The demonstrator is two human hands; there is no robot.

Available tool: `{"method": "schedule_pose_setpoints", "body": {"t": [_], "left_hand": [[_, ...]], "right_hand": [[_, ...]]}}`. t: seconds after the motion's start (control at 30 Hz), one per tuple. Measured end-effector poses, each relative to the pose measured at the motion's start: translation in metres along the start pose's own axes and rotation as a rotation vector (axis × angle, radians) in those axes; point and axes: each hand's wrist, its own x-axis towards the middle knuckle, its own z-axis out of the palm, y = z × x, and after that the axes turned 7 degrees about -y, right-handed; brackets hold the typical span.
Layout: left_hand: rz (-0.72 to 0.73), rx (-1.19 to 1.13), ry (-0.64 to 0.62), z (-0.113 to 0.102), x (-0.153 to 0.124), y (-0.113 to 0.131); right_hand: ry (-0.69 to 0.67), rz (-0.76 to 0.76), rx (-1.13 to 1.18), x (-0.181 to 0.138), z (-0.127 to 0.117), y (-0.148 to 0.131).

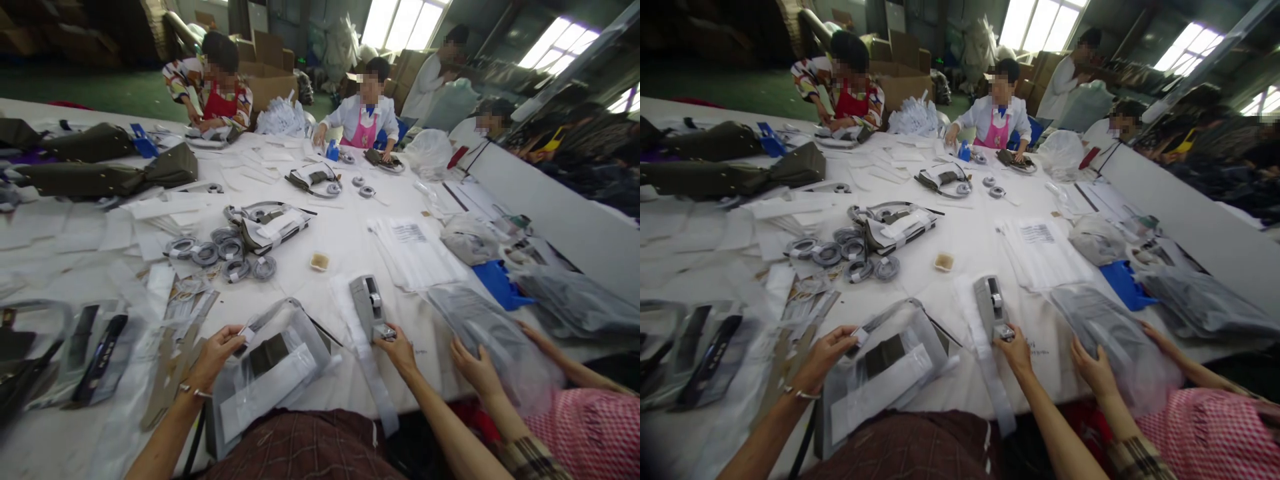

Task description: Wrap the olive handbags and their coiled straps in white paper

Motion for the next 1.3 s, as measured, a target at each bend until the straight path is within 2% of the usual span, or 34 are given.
{"method": "schedule_pose_setpoints", "body": {"t": [0.07, 0.2, 0.33, 0.53, 0.73, 0.83, 1.0, 1.07, 1.13, 1.17, 1.23, 1.3], "left_hand": [[0.005, -0.009, 0.014, -0.001, 0.000, 0.001], [0.004, -0.040, 0.040, 0.000, -0.002, 0.003], [-0.021, -0.085, 0.042, 0.001, -0.002, 0.002], [-0.001, -0.103, 0.037, -0.001, 0.000, -0.004], [-0.014, -0.092, 0.030, -0.002, 0.004, -0.009], [-0.001, -0.089, 0.018, -0.002, 0.006, -0.013], [0.020, -0.118, 0.014, -0.002, 0.009, -0.016], [0.030, -0.152, 0.019, -0.001, 0.008, -0.017], [0.042, -0.172, 0.030, 0.002, 0.007, -0.020], [0.049, -0.167, 0.039, 0.003, 0.007, -0.021], [0.072, -0.119, 0.063, 0.006, 0.008, -0.025], [0.104, -0.040, 0.089, 0.011, 0.009, -0.028]], "right_hand": [[-0.030, 0.001, 0.068, 0.014, 0.005, -0.018], [-0.240, 0.095, 0.366, 0.037, 0.011, -0.047], [-0.343, 0.172, 0.382, 0.049, 0.006, -0.060], [-0.235, 0.178, 0.451, 0.044, -0.001, -0.053], [-0.124, 0.086, 0.502, 0.026, -0.005, -0.049], [-0.055, 0.107, 0.527, 0.014, -0.004, -0.047], [-0.083, 0.262, 0.359, 0.012, 0.000, -0.027], [-0.104, 0.241, 0.150, 0.014, -0.002, -0.008], [-0.179, 0.225, -0.136, 0.014, -0.005, 0.010], [-0.225, 0.218, -0.186, 0.013, -0.006, 0.015], [-0.275, 0.213, -0.059, 0.005, -0.003, 0.010], [-0.380, 0.140, 0.066, -0.015, 0.009, -0.020]]}}
